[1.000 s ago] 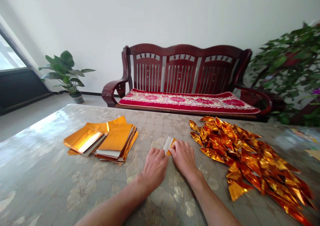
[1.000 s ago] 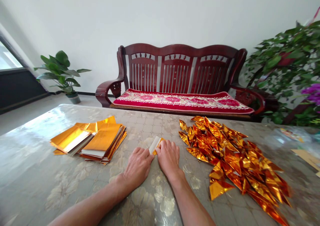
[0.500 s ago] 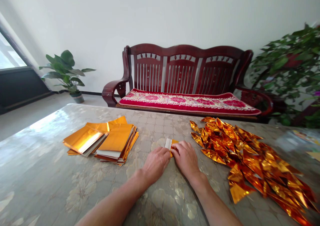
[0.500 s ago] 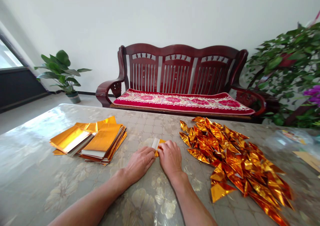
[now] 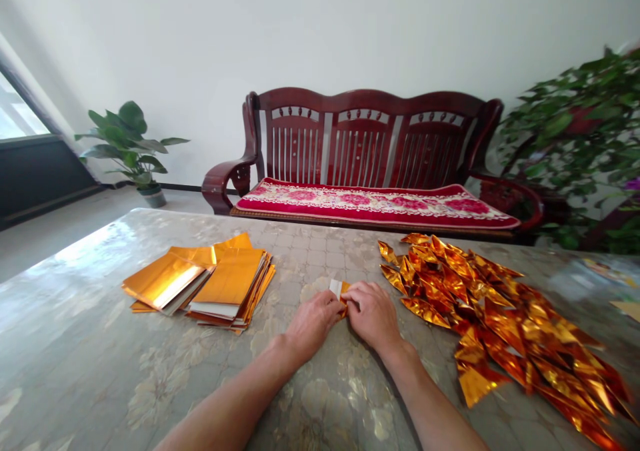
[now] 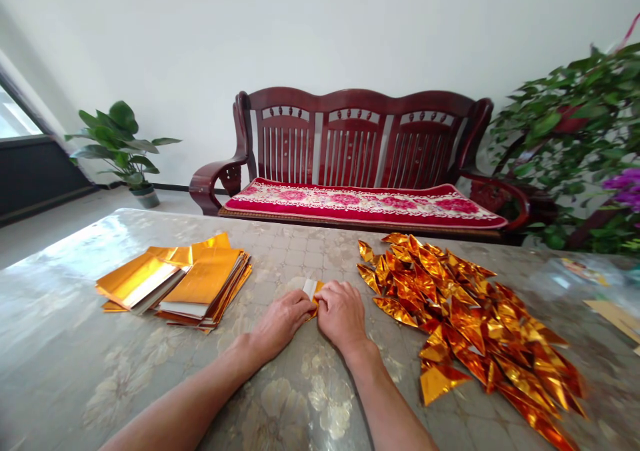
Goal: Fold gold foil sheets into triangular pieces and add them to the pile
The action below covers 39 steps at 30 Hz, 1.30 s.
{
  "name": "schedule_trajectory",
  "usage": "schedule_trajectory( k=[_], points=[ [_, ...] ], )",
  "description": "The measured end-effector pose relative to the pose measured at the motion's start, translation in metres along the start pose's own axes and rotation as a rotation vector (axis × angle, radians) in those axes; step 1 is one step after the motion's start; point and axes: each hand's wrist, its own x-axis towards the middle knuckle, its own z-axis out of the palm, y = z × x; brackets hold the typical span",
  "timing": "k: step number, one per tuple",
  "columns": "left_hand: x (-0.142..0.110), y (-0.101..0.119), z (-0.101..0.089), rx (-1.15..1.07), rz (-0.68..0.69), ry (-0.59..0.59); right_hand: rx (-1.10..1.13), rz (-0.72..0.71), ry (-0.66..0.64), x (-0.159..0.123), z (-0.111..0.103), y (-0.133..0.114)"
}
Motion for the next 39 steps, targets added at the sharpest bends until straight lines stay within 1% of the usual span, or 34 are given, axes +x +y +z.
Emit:
schedule_trajectory(
  k=[2,4,7,9,11,16,20,27,31,35,39],
  points=[
    [-0.002,0.003,0.000,0.002,0.003,0.004,0.015,-0.002,-0.004,0.000,0.000,0.000],
    [-0.003,0.007,0.000,0.063,0.017,0.015,0.039,0.009,-0.001,0.000,0.002,0.001],
    [-0.005,0.010,0.001,0.168,0.041,0.027,0.074,0.079,0.046,0.001,0.005,0.005],
    [-0.007,0.012,0.002,0.197,0.055,0.025,0.067,0.130,0.086,0.002,0.007,0.008],
    [-0.008,0.012,0.004,0.205,0.068,0.020,0.031,0.154,0.095,0.003,0.007,0.010],
    [-0.013,0.016,0.007,0.218,0.079,0.014,-0.071,0.158,0.069,0.004,0.006,0.007],
    [-0.015,0.019,0.008,0.225,0.092,0.004,-0.105,0.171,0.049,0.004,0.004,0.004],
    [-0.019,0.022,0.013,0.221,0.099,-0.008,-0.025,0.296,-0.051,0.005,-0.004,0.002],
    [-0.020,0.024,0.012,0.237,0.099,-0.018,-0.037,0.299,-0.109,0.006,-0.009,0.001],
    [-0.020,0.026,0.010,0.232,0.114,-0.020,-0.045,0.296,-0.104,0.007,-0.012,0.001],
    [-0.020,0.028,0.007,0.241,0.093,-0.030,0.042,0.367,-0.149,0.008,-0.014,0.005]
  ],
)
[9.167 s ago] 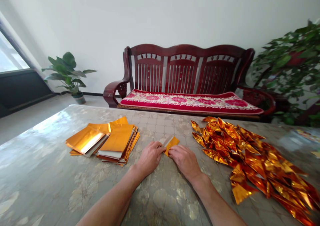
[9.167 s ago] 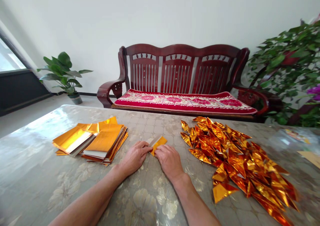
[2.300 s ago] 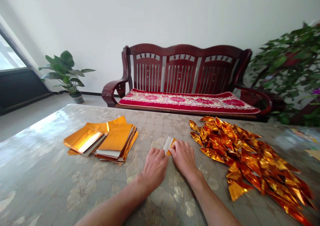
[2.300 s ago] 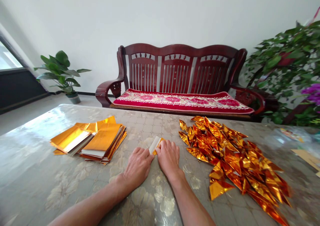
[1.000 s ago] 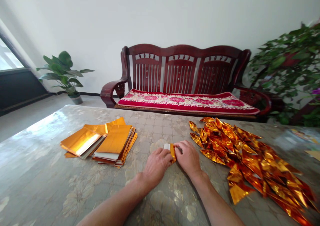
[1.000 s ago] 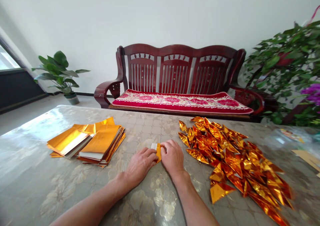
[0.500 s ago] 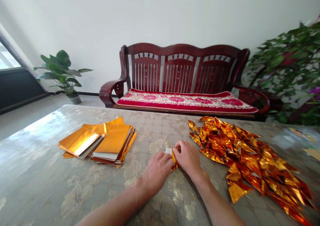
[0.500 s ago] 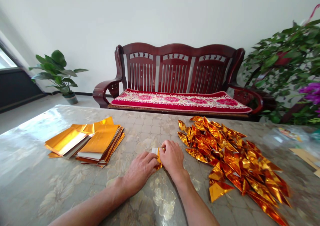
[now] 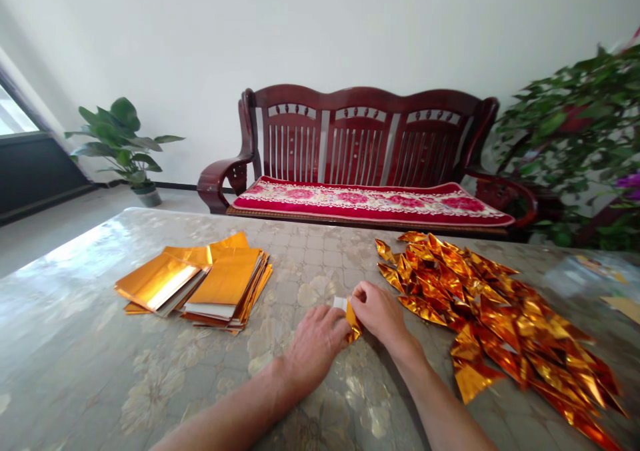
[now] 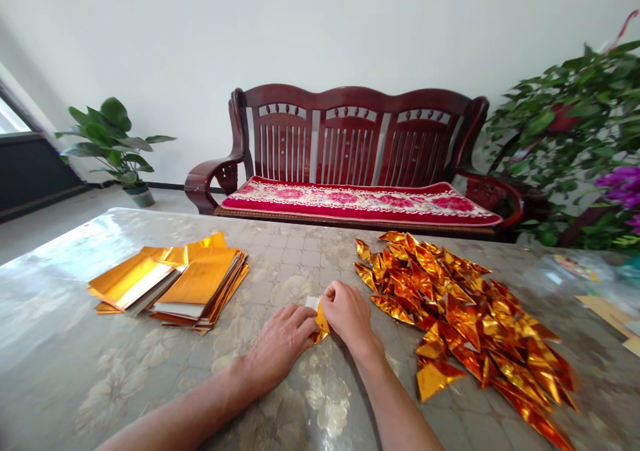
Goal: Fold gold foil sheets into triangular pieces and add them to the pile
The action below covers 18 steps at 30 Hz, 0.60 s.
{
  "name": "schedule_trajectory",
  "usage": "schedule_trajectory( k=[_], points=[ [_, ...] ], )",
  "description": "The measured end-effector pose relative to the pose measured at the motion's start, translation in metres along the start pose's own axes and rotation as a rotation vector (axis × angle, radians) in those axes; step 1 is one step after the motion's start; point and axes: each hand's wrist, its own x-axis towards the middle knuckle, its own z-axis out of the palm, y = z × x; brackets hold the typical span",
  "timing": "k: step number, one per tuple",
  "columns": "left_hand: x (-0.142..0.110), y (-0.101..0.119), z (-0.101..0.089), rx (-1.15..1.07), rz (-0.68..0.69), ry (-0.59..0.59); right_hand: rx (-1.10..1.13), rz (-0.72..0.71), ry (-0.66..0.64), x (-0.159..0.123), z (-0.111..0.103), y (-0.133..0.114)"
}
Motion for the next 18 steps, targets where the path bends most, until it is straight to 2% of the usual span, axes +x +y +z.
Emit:
schedule_trajectory(
  k=[7,18],
  points=[
    [0.000,-0.002,-0.001,0.027,-0.007,-0.008,0.054,0.033,-0.056,-0.001,-0.004,0.003],
    [0.000,-0.001,-0.002,0.034,-0.023,-0.009,0.017,0.000,0.037,-0.007,0.007,-0.001]
  ],
)
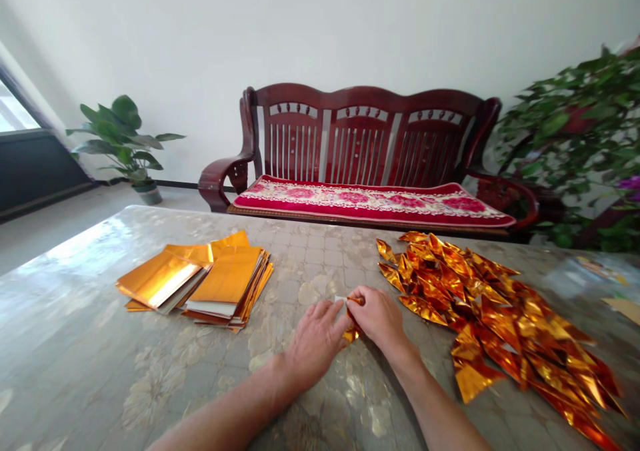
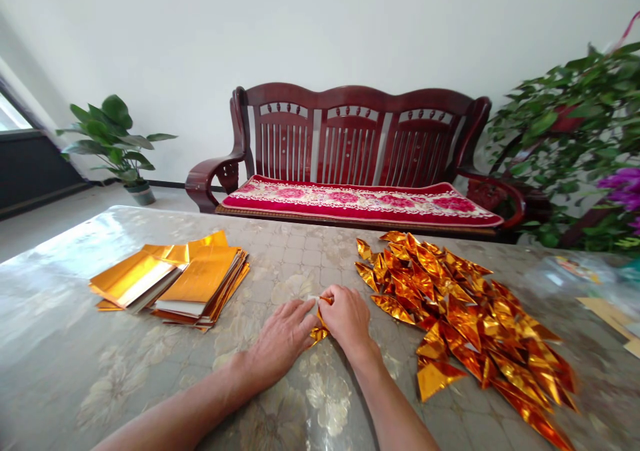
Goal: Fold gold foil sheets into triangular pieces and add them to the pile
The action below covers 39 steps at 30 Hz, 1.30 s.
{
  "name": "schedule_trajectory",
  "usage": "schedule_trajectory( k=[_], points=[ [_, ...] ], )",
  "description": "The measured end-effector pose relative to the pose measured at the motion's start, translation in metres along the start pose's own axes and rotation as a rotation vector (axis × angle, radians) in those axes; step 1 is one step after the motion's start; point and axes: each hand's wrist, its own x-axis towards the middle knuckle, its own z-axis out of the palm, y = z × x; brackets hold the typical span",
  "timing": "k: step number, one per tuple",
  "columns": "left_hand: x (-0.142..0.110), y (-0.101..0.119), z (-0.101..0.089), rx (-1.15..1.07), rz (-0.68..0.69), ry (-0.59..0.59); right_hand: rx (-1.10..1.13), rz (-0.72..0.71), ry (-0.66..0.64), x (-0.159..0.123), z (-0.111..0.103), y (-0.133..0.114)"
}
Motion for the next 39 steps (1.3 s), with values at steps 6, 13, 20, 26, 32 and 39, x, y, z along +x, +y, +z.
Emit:
schedule_trajectory(
  k=[6,13,20,26,32,39],
  points=[
    [-0.001,-0.001,0.004,0.016,0.002,0.021,-0.032,-0.087,0.088,-0.003,0.006,-0.001],
    [0.000,-0.003,0.004,0.015,0.009,0.020,-0.058,-0.197,0.165,-0.006,0.010,0.002],
    [0.002,-0.002,-0.003,0.000,0.006,0.025,-0.068,-0.265,0.187,-0.006,0.011,0.005],
    [0.003,-0.004,-0.005,-0.003,0.023,0.024,-0.065,-0.292,0.182,-0.009,0.010,0.008],
    [0.003,-0.007,-0.006,-0.036,0.035,0.041,-0.091,-0.308,0.181,-0.010,0.010,0.008],
    [0.004,-0.009,-0.005,-0.060,0.030,0.039,-0.104,-0.352,0.201,-0.016,0.007,0.007]
  ],
)
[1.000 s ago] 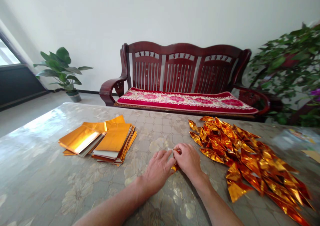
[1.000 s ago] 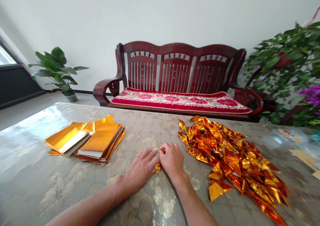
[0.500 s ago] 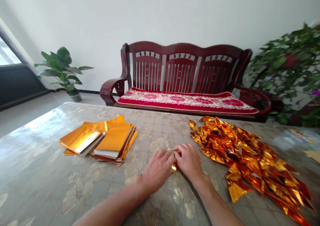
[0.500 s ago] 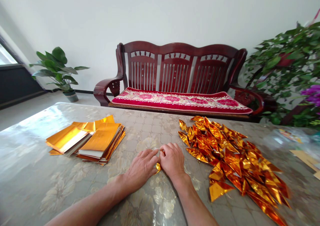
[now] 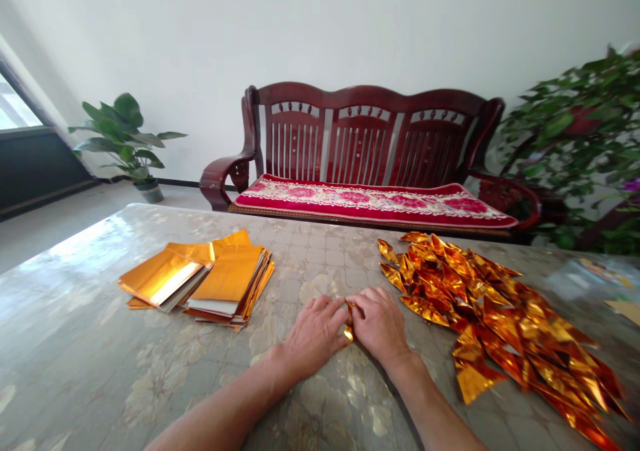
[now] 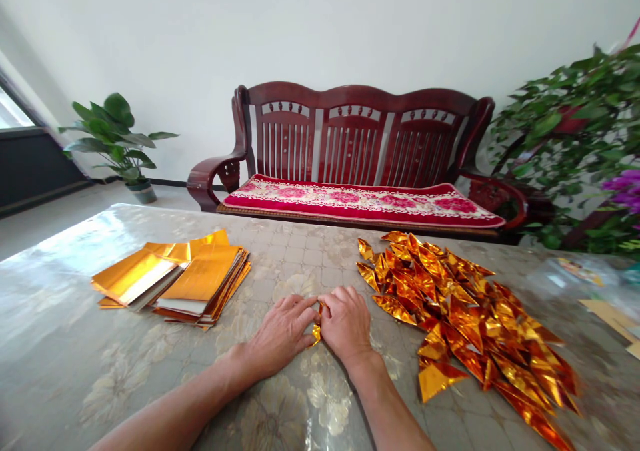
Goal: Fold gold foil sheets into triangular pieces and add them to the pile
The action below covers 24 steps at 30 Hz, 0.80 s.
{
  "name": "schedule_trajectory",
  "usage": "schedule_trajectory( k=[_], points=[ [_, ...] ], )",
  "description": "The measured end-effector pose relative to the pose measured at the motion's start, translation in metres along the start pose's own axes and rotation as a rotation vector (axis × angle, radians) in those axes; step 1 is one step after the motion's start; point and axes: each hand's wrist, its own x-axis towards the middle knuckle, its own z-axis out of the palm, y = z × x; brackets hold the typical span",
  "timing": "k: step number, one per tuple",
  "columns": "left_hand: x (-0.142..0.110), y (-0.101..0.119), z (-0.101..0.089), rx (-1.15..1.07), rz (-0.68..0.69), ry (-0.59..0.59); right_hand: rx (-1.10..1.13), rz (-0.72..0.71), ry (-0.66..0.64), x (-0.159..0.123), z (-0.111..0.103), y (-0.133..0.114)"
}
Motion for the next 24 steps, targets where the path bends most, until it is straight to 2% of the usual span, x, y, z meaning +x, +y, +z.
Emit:
schedule_trajectory(
  k=[24],
  points=[
    [-0.0009,0.0002,-0.0012,-0.019,-0.035,-0.036,-0.044,-0.086,-0.036,-0.0086,-0.0095,-0.0042]
  ],
)
